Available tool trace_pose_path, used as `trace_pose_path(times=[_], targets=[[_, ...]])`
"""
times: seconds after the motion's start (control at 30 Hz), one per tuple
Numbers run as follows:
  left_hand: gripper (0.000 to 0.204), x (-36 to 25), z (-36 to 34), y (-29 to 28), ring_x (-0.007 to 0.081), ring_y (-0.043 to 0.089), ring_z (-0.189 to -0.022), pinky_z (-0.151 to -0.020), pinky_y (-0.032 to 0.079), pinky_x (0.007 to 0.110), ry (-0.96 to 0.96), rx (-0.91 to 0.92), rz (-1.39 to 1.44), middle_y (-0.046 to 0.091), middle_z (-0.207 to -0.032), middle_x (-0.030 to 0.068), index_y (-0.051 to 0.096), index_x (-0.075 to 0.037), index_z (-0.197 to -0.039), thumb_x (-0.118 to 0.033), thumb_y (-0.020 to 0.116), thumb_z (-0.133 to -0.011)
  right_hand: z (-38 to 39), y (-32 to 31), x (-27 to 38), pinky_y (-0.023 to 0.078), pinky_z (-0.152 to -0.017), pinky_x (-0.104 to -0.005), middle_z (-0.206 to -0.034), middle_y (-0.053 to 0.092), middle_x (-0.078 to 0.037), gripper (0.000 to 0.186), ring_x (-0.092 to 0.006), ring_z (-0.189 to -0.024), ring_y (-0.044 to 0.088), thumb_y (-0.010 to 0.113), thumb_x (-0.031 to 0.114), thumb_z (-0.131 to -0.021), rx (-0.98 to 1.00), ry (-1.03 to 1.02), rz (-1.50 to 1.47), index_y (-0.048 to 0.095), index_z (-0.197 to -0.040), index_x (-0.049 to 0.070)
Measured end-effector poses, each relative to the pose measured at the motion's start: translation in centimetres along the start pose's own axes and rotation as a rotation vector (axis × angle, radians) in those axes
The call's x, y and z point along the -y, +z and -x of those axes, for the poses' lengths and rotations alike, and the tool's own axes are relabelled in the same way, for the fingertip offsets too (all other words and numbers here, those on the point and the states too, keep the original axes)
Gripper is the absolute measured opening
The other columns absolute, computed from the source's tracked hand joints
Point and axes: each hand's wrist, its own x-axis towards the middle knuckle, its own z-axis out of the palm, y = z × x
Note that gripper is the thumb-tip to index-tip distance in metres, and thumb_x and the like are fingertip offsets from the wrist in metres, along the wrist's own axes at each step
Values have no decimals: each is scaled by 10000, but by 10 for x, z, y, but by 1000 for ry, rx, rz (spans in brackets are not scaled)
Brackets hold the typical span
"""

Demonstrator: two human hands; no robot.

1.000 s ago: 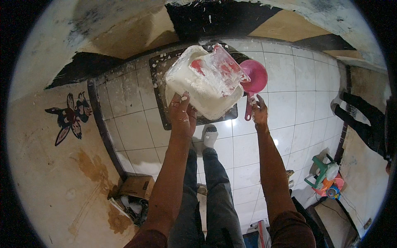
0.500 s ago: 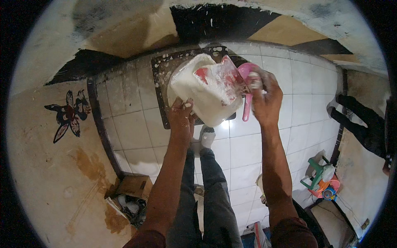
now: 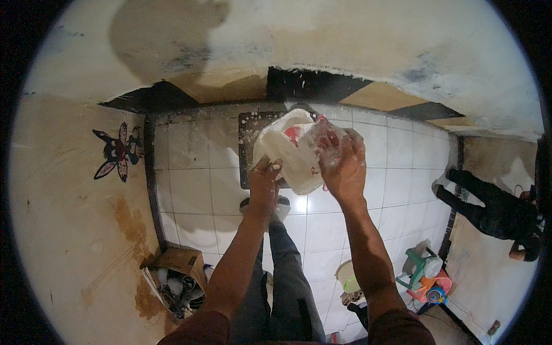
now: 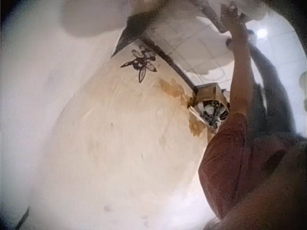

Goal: The person applies a white plaster or filler substance to holes and cracks in a wall using a putty knife and a plastic container, smoothing the material over the surface.

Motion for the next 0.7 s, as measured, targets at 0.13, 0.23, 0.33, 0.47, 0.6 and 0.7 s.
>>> trace_pose_path(times=[0.13,0.23,0.33,0.47,0.6,0.7], targets=[[351,-34,23,33,201,639,-898,-740,581,367,5,5,1,613,-1071,100,533,3,-1201,-103,604,-874,-23,-54,31,483,-757,-446,-850,607,-199,220,-385,-842,592,676,119,-749,151,112,4,636,-929,-1],[383,-57,48,57,202,630,-926,-724,574,371,-57,-37,23,613,-1078,102,517,-1,-1236,-98,601,-875,-22,-86,52,488,-719,-443,-842,618,-225,162,-402,-801,609,629,89,-775,264,14,-222,638,-899,-14],[397,-80,66,77,206,621,-951,-738,560,380,-98,-11,26,612,-1086,100,513,-13,-1253,-105,598,-876,-28,-123,72,489,-691,-445,-844,617,-252,150,-426,-775,611,583,73,-795,276,-90,-206,629,-905,-18],[410,-114,108,114,214,627,-937,-760,552,390,-39,0,56,612,-1079,99,514,-22,-1253,-128,609,-868,-40,-186,94,486,-688,-457,-842,608,-263,148,-451,-784,592,575,101,-807,312,61,-212,606,-887,-21],[441,-138,133,133,219,629,-935,-768,548,387,-49,13,13,607,-1084,97,499,-29,-1267,-154,618,-862,-35,-211,119,480,-658,-468,-824,609,-254,147,-453,-765,593,581,107,-805,250,-159,-156,593,-868,-25],[433,-151,152,142,217,627,-941,-770,545,383,-3,52,33,606,-1084,94,501,-37,-1262,-158,617,-863,-34,-236,137,469,-645,-487,-810,606,-250,152,-462,-751,585,592,114,-794,202,-274,-233,592,-864,-21]])
